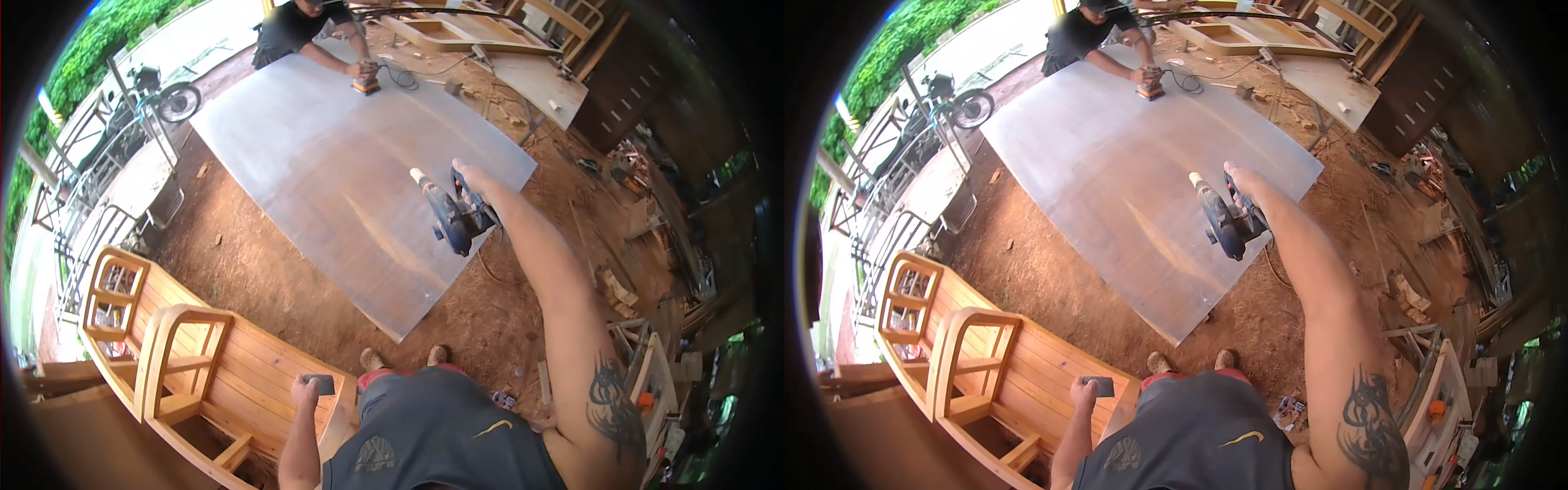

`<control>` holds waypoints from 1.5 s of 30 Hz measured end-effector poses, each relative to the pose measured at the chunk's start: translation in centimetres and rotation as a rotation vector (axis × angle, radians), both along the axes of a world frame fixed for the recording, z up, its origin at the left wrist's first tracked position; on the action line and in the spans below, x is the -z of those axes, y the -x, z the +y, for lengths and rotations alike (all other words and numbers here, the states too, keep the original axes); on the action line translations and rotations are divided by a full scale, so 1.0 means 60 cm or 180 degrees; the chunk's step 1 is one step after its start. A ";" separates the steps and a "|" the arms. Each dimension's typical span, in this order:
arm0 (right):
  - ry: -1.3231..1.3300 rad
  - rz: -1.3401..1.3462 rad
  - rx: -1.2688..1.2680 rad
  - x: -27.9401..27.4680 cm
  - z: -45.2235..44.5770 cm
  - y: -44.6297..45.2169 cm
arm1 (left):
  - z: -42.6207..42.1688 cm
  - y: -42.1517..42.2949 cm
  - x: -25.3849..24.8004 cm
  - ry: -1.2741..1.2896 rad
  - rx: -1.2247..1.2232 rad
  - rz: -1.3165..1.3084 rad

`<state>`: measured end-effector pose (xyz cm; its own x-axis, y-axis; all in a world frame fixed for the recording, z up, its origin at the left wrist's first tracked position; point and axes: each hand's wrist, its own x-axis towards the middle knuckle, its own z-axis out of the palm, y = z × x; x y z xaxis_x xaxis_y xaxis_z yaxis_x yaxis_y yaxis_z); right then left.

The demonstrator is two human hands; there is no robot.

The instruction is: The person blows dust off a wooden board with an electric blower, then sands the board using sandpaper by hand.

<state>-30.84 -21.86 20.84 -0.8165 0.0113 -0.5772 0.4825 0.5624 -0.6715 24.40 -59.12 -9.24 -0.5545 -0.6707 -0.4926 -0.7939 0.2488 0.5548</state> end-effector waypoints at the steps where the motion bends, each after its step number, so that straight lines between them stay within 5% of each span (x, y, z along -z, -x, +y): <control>1: 0.0018 0.0022 0.0089 -0.006 0.009 0.006 | -0.002 0.001 0.002 -0.0006 0.0024 -0.0070; 16: 0.0440 0.0638 0.1354 0.020 0.136 0.085 | -0.024 0.005 -0.038 -0.0054 -0.0154 0.0145; 23: 0.0549 0.0601 0.1497 0.031 0.201 0.038 | -0.031 -0.010 0.026 0.0172 0.0101 0.0016; 35: 0.0443 -0.0247 0.0522 -0.005 0.214 -0.206 | -0.012 0.052 -0.038 -0.0081 0.0357 -0.0132; 38: 0.0235 -0.0365 0.0353 -0.018 0.198 -0.266 | -0.027 0.051 0.023 0.0015 0.0568 -0.0148; 45: -0.0089 -0.0676 -0.0267 -0.041 0.132 -0.377 | 0.001 0.081 0.002 0.0059 0.0732 -0.0266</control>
<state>-8.21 -13.92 23.32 -0.6755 -0.0331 -0.7366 0.5621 0.6234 -0.5435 19.55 -59.08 -9.36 -0.6515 -0.5409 -0.5320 -0.7582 0.4379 0.4831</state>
